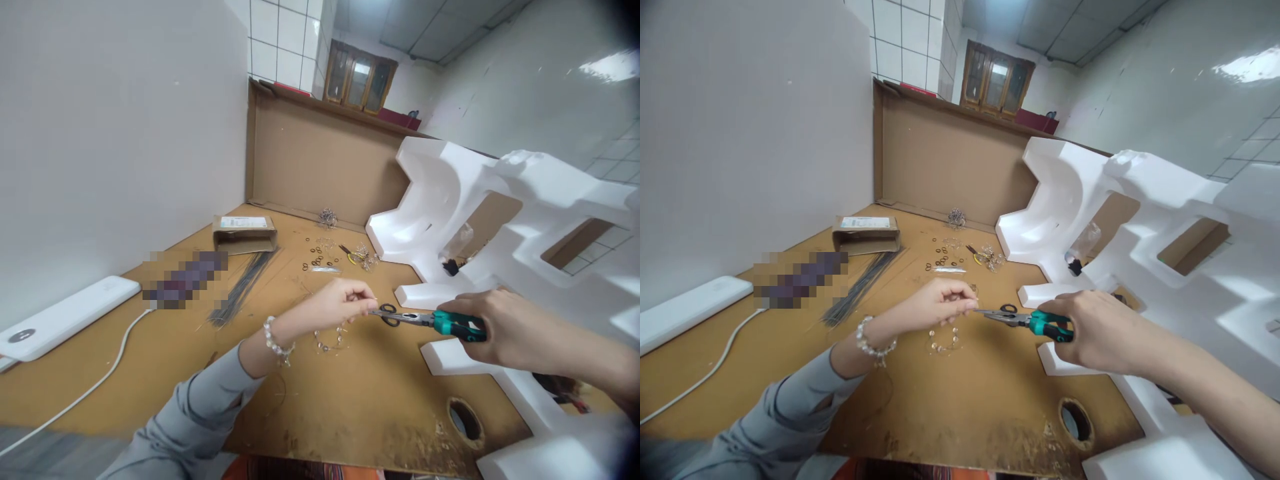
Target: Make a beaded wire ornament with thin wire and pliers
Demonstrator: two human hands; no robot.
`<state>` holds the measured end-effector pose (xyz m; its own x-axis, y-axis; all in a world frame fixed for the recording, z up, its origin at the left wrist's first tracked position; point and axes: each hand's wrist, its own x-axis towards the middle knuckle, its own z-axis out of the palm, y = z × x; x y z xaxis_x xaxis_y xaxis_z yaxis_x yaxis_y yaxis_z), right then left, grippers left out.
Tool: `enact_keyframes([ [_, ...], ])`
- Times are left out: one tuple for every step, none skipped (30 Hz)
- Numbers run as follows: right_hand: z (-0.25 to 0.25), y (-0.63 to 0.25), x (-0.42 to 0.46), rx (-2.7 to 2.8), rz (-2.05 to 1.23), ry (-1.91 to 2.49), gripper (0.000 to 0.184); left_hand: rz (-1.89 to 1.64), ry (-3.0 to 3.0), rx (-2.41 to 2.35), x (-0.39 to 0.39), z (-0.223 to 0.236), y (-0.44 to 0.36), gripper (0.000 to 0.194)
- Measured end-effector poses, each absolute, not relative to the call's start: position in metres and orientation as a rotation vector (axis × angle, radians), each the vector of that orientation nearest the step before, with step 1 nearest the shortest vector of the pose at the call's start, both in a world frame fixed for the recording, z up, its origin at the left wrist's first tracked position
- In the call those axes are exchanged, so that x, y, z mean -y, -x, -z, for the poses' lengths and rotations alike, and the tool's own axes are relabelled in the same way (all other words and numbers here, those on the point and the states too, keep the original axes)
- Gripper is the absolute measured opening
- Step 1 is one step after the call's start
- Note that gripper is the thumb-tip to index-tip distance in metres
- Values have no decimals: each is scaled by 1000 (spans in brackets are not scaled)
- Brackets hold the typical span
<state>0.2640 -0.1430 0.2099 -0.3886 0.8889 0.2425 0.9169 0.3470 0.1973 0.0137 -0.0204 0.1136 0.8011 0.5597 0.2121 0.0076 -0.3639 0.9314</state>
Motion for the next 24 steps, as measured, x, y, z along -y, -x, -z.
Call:
enact_keyframes([
  [-213, -262, 143, 2619, 286, 1719, 11, -596, -1869, -411, 17, -115, -11, 27],
  [-215, -260, 143, 2684, 154, 1735, 16, -579, -1882, -389, 15, -116, -9, 27],
  [-218, -258, 143, 2719, 61, 1744, 20, -577, -1914, -376, 13, -118, -6, 26],
  [-219, -257, 143, 2703, 45, 1752, 24, -552, -1957, -358, 11, -119, -4, 25],
  [-221, -255, 143, 2693, 43, 1754, 28, -532, -1995, -338, 11, -120, -2, 24],
  [-221, -255, 143, 2695, 41, 1761, 30, -511, -2034, -312, 10, -121, -1, 23],
  [-222, -254, 144, 2702, 40, 1773, 31, -490, -2070, -279, 10, -122, 1, 23],
  [-222, -253, 144, 2709, 45, 1789, 32, -474, -2105, -240, 10, -122, 2, 24],
  [-222, -253, 143, 2716, 61, 1803, 31, -456, -2142, -201, 10, -123, 2, 26],
  [-221, -253, 143, 2719, 92, 1813, 30, -437, -2181, -167, 10, -124, 3, 28],
  [-221, -253, 143, 2723, 135, 1813, 29, -421, -2220, -143, 10, -124, 3, 31],
  [-220, -254, 142, 2729, 186, 1803, 27, -417, -2250, -135, 11, -125, 4, 32],
  [-219, -255, 142, 2733, 241, 1784, 27, -425, -2264, -144, 10, -126, 4, 33],
  [-218, -256, 141, 2733, 296, 1757, 27, -455, -2256, -175, 10, -126, 4, 34],
  [-217, -256, 141, 2721, 360, 1728, 28, -508, -2223, -218, 9, -125, 3, 34],
  [-216, -257, 140, 2695, 436, 1697, 32, -562, -2170, -259, 8, -124, 3, 34],
  [-214, -257, 140, 2661, 519, 1665, 36, -608, -2097, -297, 6, -123, 2, 33],
  [-213, -256, 140, 2622, 615, 1626, 39, -631, -2018, -314, 4, -120, 0, 32],
  [-211, -255, 140, 2585, 718, 1582, 42, -611, -1941, -302, 1, -118, -1, 31],
  [-210, -253, 140, 2559, 820, 1533, 43, -594, -1850, -294, -1, -115, -3, 30],
  [-209, -250, 141, 2549, 914, 1484, 41, -587, -1771, -288, -3, -113, -4, 30],
  [-208, -247, 141, 2553, 996, 1437, 39, -584, -1709, -292, -4, -111, -6, 30],
  [-208, -243, 142, 2566, 1065, 1396, 37, -586, -1653, -299, -5, -110, -7, 30],
  [-207, -240, 142, 2585, 1120, 1369, 36, -592, -1607, -310, -6, -109, -8, 28],
])
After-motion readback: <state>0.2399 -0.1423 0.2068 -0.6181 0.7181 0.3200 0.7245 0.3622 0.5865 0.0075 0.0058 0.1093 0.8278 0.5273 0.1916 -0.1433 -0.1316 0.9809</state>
